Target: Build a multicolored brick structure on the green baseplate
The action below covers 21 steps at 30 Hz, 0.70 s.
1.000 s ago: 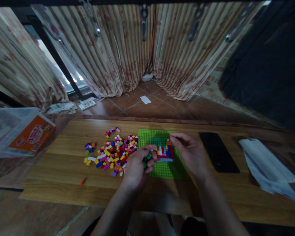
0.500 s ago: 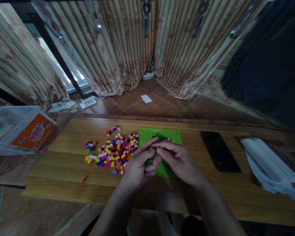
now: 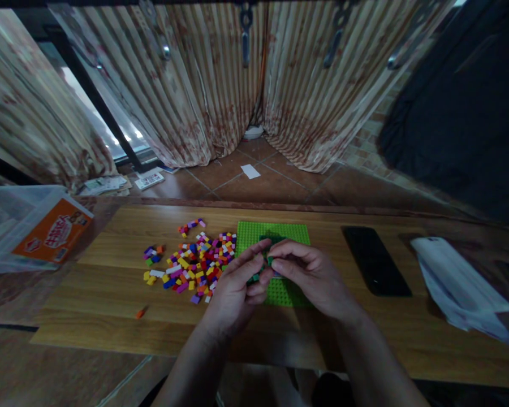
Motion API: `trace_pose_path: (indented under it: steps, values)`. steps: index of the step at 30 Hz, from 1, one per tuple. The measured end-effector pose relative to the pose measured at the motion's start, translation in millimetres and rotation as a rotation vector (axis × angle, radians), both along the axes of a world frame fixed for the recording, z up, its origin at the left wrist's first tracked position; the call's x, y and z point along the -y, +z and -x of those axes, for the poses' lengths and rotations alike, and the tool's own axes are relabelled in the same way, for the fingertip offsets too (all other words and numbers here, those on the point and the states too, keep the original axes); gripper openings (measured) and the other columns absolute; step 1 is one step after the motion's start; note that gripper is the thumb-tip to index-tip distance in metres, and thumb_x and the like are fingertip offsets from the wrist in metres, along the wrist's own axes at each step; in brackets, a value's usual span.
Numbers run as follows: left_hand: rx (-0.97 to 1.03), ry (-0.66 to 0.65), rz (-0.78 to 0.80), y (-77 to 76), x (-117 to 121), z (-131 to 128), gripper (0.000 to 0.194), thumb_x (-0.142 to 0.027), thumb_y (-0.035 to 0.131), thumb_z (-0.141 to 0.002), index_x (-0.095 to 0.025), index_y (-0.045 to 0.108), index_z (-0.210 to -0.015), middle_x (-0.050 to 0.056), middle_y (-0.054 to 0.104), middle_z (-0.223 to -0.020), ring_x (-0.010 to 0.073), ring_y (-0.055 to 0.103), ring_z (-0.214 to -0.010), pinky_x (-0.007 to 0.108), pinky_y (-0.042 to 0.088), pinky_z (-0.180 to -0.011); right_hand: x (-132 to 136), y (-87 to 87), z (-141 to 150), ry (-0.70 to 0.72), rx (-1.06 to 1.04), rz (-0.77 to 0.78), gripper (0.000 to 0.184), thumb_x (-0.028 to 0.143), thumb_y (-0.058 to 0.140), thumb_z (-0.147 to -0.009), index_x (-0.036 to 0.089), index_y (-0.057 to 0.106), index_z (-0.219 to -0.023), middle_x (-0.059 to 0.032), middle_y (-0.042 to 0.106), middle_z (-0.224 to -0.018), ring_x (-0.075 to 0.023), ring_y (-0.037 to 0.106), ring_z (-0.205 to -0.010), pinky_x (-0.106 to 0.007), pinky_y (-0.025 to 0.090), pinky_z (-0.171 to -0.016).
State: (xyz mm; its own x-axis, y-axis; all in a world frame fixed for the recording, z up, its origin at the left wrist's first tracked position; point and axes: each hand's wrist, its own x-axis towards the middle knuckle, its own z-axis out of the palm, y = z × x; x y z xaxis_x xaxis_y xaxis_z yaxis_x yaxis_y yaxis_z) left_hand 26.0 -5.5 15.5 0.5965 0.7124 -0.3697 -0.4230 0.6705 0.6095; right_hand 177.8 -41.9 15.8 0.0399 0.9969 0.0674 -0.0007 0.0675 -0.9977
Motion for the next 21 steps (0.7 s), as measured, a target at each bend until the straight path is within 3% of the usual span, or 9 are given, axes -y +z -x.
trace_pose_path:
  steps: [5,12,21]
  values:
    - [-0.078,0.082,0.045,-1.0,-3.8,0.1,0.047,-0.026,0.075,-0.072,-0.012,0.06,-0.115,-0.007,0.044,-0.058,0.0003,0.021,-0.042,0.014,0.01,-0.04,1.0,-10.9,-14.6,-0.156,0.145,0.023,0.02,0.039,0.069,-0.082,0.022,0.071,-0.091,-0.0009,0.07,-0.08,-0.0149,0.065,-0.073,-0.028,0.054,-0.068]
    - [-0.113,0.109,0.055,-1.4,-5.1,0.9,0.042,-0.028,0.076,-0.07,-0.012,0.062,-0.107,-0.006,0.045,-0.06,0.0005,0.025,-0.043,0.015,0.011,-0.041,-0.4,-16.7,-29.2,-0.281,0.159,0.015,0.02,0.037,0.071,-0.077,0.022,0.071,-0.091,-0.0026,0.072,-0.083,-0.0165,0.066,-0.074,-0.029,0.055,-0.066]
    - [-0.12,0.098,0.048,-4.1,-5.6,2.4,0.041,-0.029,0.075,-0.07,-0.012,0.062,-0.105,-0.006,0.045,-0.06,0.0006,0.025,-0.043,0.015,0.01,-0.04,-6.3,-26.0,-37.6,-0.399,0.29,0.003,0.019,0.035,0.066,-0.08,0.021,0.073,-0.091,-0.0044,0.073,-0.09,-0.0195,0.067,-0.083,-0.034,0.053,-0.078]
